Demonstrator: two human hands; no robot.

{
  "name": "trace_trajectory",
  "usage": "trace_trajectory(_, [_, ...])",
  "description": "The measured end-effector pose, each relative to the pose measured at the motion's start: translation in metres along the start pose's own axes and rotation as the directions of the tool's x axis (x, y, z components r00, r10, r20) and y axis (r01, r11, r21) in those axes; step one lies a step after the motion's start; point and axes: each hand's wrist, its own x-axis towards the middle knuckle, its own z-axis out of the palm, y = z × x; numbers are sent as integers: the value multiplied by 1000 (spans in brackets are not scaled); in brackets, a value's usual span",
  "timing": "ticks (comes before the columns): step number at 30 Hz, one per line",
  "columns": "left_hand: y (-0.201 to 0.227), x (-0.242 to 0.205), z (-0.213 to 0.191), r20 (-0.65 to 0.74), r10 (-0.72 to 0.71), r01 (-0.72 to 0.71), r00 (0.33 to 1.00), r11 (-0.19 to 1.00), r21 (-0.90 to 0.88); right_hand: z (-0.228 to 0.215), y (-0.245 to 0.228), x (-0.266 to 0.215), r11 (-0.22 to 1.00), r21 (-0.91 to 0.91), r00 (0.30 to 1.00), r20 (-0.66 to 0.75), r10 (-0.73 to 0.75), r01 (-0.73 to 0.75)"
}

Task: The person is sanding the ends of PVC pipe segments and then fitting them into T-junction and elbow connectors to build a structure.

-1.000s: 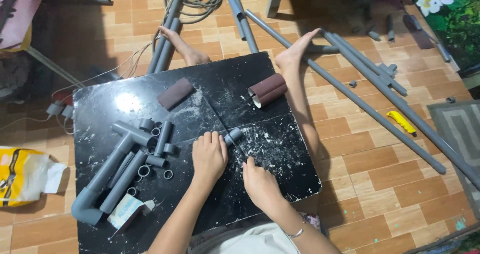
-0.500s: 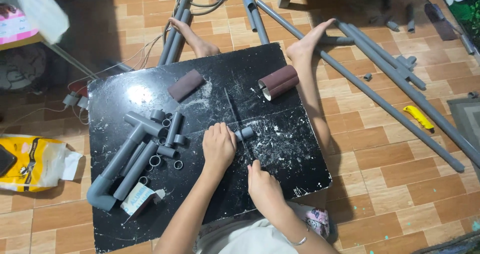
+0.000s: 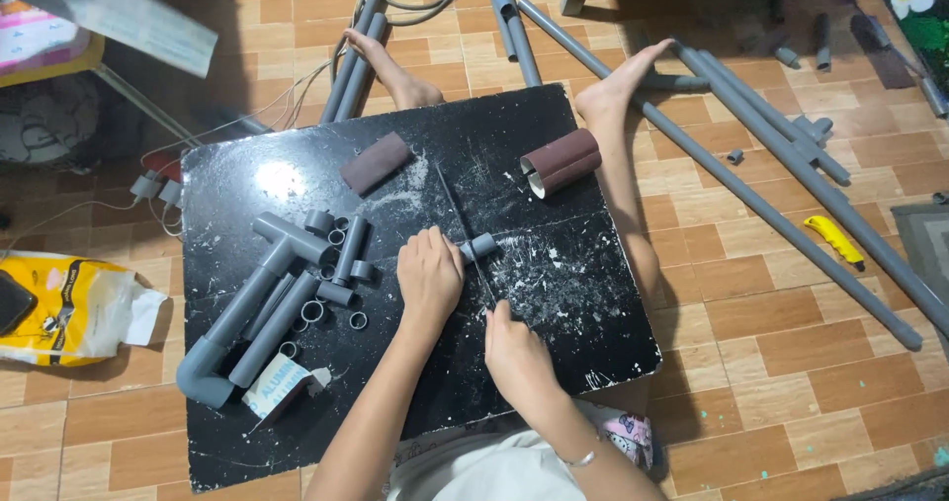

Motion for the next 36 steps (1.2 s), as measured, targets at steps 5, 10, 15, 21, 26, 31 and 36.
trace_trajectory(5, [1,2,-1,2,6,-6,1000,1000,1,6,14,-27,999,-31,999,37,19,-17])
trace_trajectory(10, [0,3,-2,-5,10,-10,1000,1000,1,-20,30,-64,987,43,944,301,134,-154])
trace_trajectory(15, [-1,3,-2,3,16,-16,1000,1000,-4,-37,36,-81,979,30,905,388,177,-204])
trace_trajectory(21, [-5,3,-2,30,73,-71,997,994,-78,-9,31,-51,994,11,962,254,105,-111])
trace_trajectory(26, [-5,1,1,50,91,-84,995,988,-128,-12,15,-1,998,70,996,92,-7,1])
trace_trajectory(31, [-5,3,3,124,63,-76,990,992,98,-24,1,5,995,81,982,186,44,-60])
trace_trajectory(36, [0,5,-7,6,58,-58,998,996,-62,-8,25,-44,994,23,977,191,98,-105])
